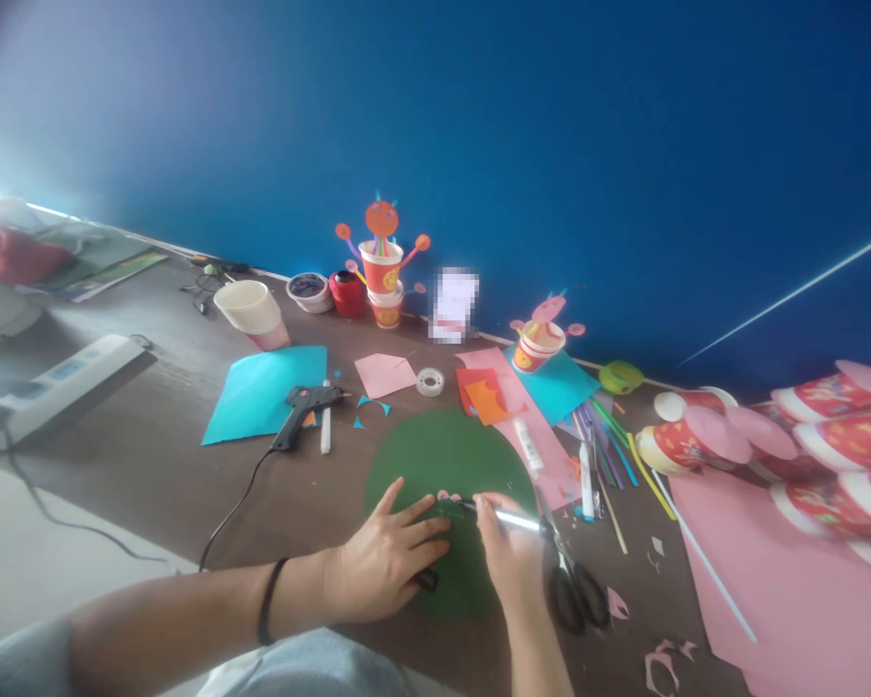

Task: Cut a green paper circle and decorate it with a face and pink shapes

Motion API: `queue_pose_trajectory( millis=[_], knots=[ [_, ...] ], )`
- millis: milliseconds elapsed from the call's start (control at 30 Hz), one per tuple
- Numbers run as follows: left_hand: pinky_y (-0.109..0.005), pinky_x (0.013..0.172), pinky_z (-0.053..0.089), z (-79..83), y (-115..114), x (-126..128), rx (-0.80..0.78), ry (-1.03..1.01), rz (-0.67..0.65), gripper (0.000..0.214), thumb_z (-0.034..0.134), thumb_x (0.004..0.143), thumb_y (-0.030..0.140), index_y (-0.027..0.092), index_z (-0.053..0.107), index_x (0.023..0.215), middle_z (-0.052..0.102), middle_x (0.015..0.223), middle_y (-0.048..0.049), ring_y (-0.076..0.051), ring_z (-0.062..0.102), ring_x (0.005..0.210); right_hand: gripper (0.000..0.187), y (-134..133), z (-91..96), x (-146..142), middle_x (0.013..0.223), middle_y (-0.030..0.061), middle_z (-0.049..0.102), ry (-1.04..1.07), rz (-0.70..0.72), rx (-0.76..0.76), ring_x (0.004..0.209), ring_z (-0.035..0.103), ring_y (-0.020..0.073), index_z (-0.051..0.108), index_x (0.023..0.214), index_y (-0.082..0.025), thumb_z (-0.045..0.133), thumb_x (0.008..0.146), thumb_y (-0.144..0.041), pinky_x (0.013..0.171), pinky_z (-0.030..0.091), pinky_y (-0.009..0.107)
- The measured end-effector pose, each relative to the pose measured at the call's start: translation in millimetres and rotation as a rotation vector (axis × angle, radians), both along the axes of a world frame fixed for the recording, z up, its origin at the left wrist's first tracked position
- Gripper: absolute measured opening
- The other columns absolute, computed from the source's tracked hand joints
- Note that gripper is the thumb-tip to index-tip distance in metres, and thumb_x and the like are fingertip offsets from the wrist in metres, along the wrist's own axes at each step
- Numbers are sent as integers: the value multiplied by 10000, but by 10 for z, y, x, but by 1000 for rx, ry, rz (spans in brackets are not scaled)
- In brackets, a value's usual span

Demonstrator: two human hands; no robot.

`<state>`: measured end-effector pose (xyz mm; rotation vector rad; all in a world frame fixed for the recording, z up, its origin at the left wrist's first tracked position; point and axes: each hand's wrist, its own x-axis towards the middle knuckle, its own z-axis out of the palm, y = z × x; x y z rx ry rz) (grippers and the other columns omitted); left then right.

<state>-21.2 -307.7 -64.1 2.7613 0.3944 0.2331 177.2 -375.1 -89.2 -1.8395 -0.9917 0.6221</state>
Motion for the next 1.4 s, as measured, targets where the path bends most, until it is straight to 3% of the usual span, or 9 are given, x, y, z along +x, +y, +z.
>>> queue_pose_trajectory(
  millis=[133, 433, 767, 1400],
  knots=[
    [-584, 1074, 27, 5, 3, 1, -4, 5, 1, 379, 498, 827, 278, 215, 537, 1198, 533, 1301, -86, -288, 357, 1297, 366, -23, 22, -6, 513, -10, 534, 42, -90, 25, 429, 500, 118, 656, 808, -146, 535, 820, -492, 397, 406, 212],
    [-594, 1070, -3, 1, 4, -1, -39, -11, 0, 370, 514, 822, 267, 211, 534, 1187, 540, 1291, -81, -289, 346, 1301, 356, -21, -8, 0, 561, 11, 585, -59, 10, -2, 484, 542, 135, 663, 810, -166, 515, 829, -490, 430, 423, 215],
    [-587, 1075, 55, 21, 5, 6, 1, 3, 5, 370, 527, 807, 267, 212, 556, 1172, 553, 1270, -89, -294, 368, 1286, 360, -8, 8, 3, 548, 12, 590, -81, 17, -10, 467, 544, 136, 664, 813, -160, 509, 836, -484, 431, 442, 221],
    [-582, 1077, 23, 26, 1, 3, -20, 0, 3, 354, 514, 822, 271, 212, 546, 1170, 544, 1286, -72, -283, 350, 1299, 361, -1, 9, -7, 574, 16, 606, -68, 22, -15, 474, 548, 135, 669, 838, -164, 512, 838, -488, 437, 446, 221]
  ],
)
